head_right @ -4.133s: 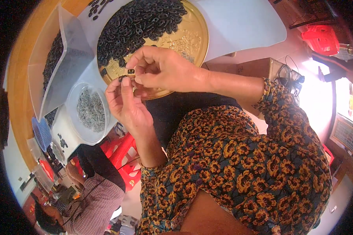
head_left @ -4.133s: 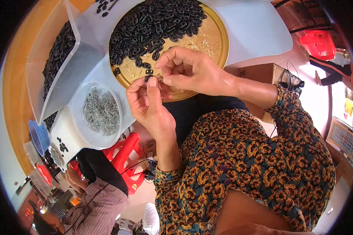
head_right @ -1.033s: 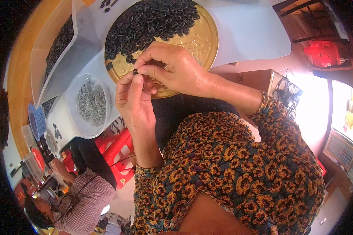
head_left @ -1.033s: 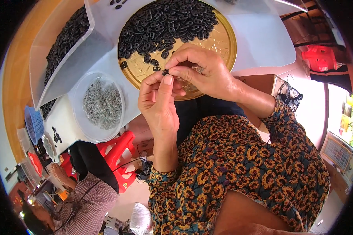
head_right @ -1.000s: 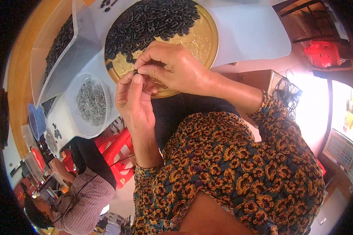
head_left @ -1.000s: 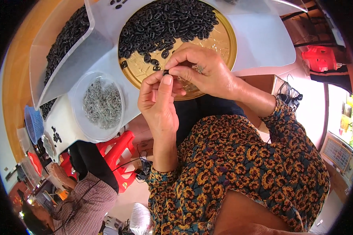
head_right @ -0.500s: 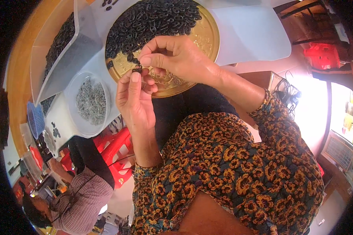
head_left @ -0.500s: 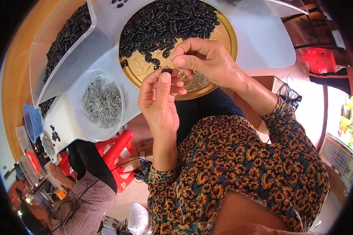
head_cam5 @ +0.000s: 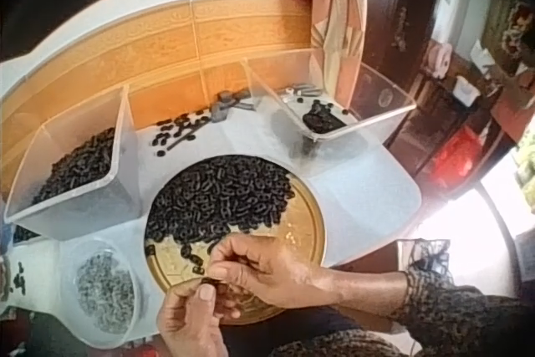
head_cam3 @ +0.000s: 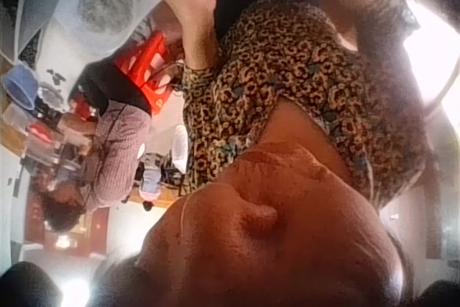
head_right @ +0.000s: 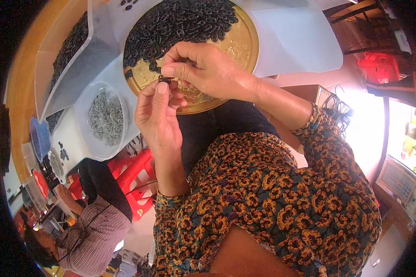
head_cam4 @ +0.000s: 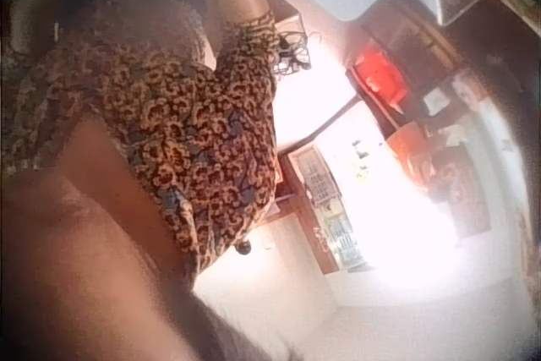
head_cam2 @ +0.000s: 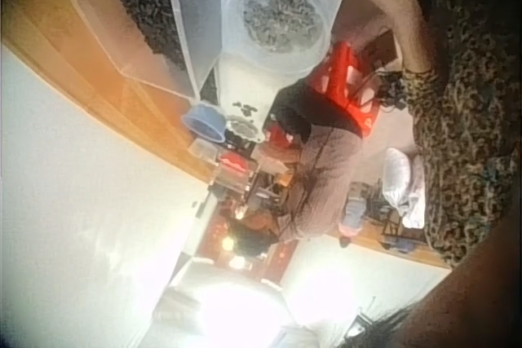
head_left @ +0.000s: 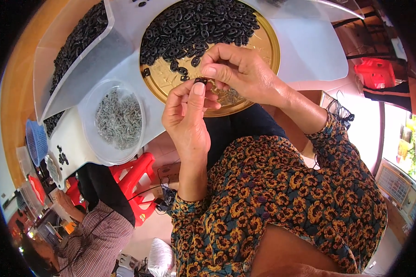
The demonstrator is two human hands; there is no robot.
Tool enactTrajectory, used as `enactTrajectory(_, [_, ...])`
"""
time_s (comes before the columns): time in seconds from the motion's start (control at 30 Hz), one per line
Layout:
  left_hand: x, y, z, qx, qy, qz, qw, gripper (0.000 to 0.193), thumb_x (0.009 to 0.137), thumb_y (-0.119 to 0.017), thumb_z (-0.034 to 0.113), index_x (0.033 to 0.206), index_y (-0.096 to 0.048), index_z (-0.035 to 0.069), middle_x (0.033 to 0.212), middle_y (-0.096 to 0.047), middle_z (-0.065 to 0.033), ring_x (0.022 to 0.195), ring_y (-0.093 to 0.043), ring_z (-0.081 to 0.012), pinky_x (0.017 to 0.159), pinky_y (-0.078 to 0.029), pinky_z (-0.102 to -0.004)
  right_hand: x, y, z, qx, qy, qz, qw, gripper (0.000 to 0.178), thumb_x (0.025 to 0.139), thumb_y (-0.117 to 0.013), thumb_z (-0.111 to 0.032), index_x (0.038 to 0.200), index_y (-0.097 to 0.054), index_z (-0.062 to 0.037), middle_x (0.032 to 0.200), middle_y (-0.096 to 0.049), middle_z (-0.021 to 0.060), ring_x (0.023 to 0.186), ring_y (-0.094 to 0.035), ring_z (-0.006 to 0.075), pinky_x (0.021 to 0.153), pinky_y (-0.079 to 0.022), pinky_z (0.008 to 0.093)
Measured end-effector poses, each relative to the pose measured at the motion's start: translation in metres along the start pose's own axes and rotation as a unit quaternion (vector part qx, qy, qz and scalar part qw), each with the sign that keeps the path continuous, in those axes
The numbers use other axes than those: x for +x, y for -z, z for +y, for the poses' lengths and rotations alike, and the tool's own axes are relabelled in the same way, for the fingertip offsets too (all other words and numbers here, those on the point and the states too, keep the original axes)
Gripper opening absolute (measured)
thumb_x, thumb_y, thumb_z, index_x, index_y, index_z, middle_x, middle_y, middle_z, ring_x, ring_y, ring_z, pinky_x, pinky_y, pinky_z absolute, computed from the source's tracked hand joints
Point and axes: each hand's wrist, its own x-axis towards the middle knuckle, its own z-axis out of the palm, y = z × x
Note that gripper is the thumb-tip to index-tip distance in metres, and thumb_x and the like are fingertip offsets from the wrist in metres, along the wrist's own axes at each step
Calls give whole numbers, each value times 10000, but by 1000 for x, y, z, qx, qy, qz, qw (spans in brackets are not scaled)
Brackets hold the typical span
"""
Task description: The person sorts and inspects small black plastic components by hand, picking them from a gold tray and placing them into a plastic bin.
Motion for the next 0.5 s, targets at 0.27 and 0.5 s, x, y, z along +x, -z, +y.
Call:
enactTrajectory(0.27, [0, -3, 2, 24, -18, -8, 1000, 129, 922, -618, 70, 1013, -609, -20, 878, -671, -96, 724, -631, -135, 627, -547, -266, 2, 2, -1, -28, -4, -27, 999, 212, 960, -590, -202, 970, -586, 10, 727, -597, 31, 647, -568, 76, 583, -485, 245])
enactTrajectory(0.5, [0, -3, 4, 20, -15, -14, 1000, 133, 924, -617, 80, 1008, -608, -23, 865, -673, -101, 719, -642, -142, 604, -553, -263, 5, 6, -3, -32, -15, -55, 998, 221, 968, -572, -205, 926, -570, 13, 694, -595, 40, 633, -594, 94, 576, -506, 259])
